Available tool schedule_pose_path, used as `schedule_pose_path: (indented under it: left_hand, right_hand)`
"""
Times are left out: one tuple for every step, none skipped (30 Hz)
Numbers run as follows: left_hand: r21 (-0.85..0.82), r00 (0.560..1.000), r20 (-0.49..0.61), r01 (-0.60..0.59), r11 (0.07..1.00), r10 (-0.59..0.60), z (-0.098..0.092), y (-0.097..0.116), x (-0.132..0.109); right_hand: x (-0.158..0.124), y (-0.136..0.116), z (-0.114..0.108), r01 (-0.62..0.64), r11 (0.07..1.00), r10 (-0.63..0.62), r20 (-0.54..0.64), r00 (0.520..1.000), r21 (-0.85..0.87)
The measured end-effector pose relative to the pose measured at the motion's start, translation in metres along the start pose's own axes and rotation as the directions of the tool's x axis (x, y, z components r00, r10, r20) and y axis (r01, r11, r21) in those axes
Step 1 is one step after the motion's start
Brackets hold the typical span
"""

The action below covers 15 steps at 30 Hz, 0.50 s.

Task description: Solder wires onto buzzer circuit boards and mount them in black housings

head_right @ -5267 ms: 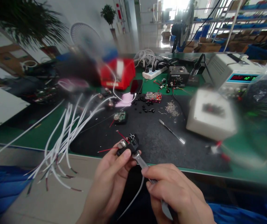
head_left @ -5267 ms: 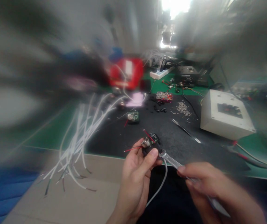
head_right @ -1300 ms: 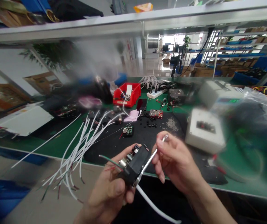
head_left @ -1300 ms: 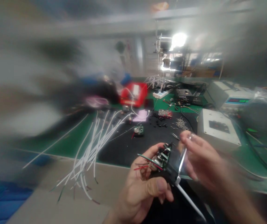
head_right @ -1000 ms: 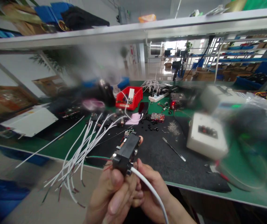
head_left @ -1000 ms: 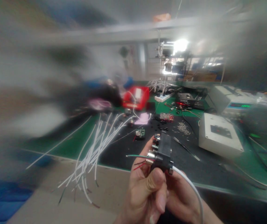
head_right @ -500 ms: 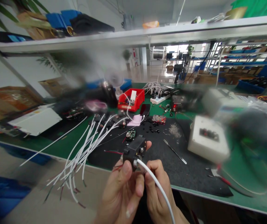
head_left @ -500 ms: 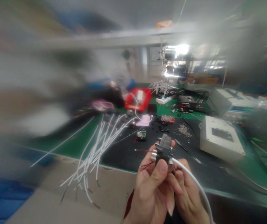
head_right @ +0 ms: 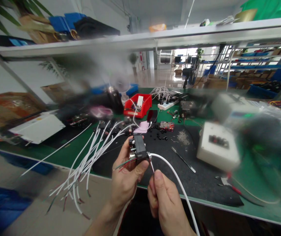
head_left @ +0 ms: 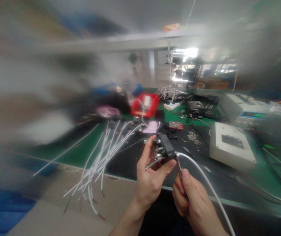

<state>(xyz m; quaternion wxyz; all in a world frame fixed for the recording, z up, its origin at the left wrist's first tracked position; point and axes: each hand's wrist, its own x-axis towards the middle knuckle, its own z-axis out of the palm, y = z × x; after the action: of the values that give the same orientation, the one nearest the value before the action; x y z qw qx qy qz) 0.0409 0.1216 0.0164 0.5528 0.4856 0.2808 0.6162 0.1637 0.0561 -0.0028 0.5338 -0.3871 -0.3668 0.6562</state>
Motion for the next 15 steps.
schedule_pose_path:
  left_hand:
    - [0.059, 0.998, 0.032, -0.048, 0.997, 0.046, -0.006, 0.000, 0.005]
    - [0.117, 0.994, 0.070, -0.089, 0.989, 0.081, -0.012, 0.001, 0.009]
    - [0.172, 0.988, 0.106, -0.126, 0.977, 0.109, -0.017, 0.003, 0.012]
    - [0.225, 0.982, 0.135, -0.159, 0.961, 0.131, -0.022, 0.005, 0.015]
    - [0.276, 0.976, 0.159, -0.190, 0.942, 0.150, -0.026, 0.007, 0.017]
    - [0.323, 0.969, 0.182, -0.217, 0.921, 0.165, -0.030, 0.009, 0.019]
    - [0.364, 0.962, 0.210, -0.241, 0.900, 0.173, -0.034, 0.012, 0.021]
    - [0.398, 0.954, 0.245, -0.261, 0.879, 0.173, -0.037, 0.014, 0.022]
    - [0.424, 0.943, 0.285, -0.285, 0.860, 0.173, -0.039, 0.017, 0.024]
    - [0.444, 0.929, 0.325, -0.313, 0.840, 0.175, -0.042, 0.019, 0.026]
    - [0.459, 0.915, 0.360, -0.344, 0.819, 0.182, -0.044, 0.021, 0.028]
    - [0.471, 0.901, 0.391, -0.373, 0.799, 0.189, -0.046, 0.023, 0.030]
    - [0.480, 0.889, 0.413, -0.396, 0.783, 0.197, -0.048, 0.025, 0.031]
    - [0.483, 0.884, 0.425, -0.406, 0.776, 0.197, -0.049, 0.025, 0.032]
    - [0.483, 0.888, 0.422, -0.389, 0.785, 0.181, -0.051, 0.025, 0.032]
  right_hand:
    - [-0.002, -0.004, 0.000, -0.067, 0.996, 0.064, 0.047, 0.997, 0.059]
    - [-0.003, -0.008, 0.000, -0.128, 0.986, 0.119, 0.084, 0.989, 0.110]
    - [-0.005, -0.011, -0.001, -0.178, 0.972, 0.161, 0.116, 0.980, 0.156]
    - [-0.006, -0.014, -0.002, -0.216, 0.957, 0.190, 0.146, 0.971, 0.192]
    - [-0.007, -0.016, -0.004, -0.250, 0.943, 0.216, 0.167, 0.962, 0.220]
    - [-0.008, -0.017, -0.005, -0.283, 0.929, 0.244, 0.182, 0.953, 0.237]
    - [-0.009, -0.019, -0.007, -0.318, 0.915, 0.275, 0.190, 0.942, 0.250]
    - [-0.009, -0.020, -0.008, -0.351, 0.900, 0.306, 0.201, 0.931, 0.257]
    - [-0.010, -0.020, -0.010, -0.379, 0.888, 0.332, 0.210, 0.920, 0.261]
    - [-0.010, -0.021, -0.011, -0.408, 0.874, 0.358, 0.218, 0.908, 0.264]
    - [-0.011, -0.021, -0.012, -0.432, 0.861, 0.379, 0.228, 0.897, 0.267]
    - [-0.012, -0.021, -0.013, -0.452, 0.849, 0.397, 0.234, 0.888, 0.273]
    - [-0.012, -0.021, -0.014, -0.470, 0.838, 0.413, 0.239, 0.879, 0.278]
    - [-0.013, -0.022, -0.014, -0.484, 0.828, 0.426, 0.245, 0.871, 0.283]
    - [-0.013, -0.022, -0.014, -0.494, 0.820, 0.434, 0.248, 0.866, 0.288]
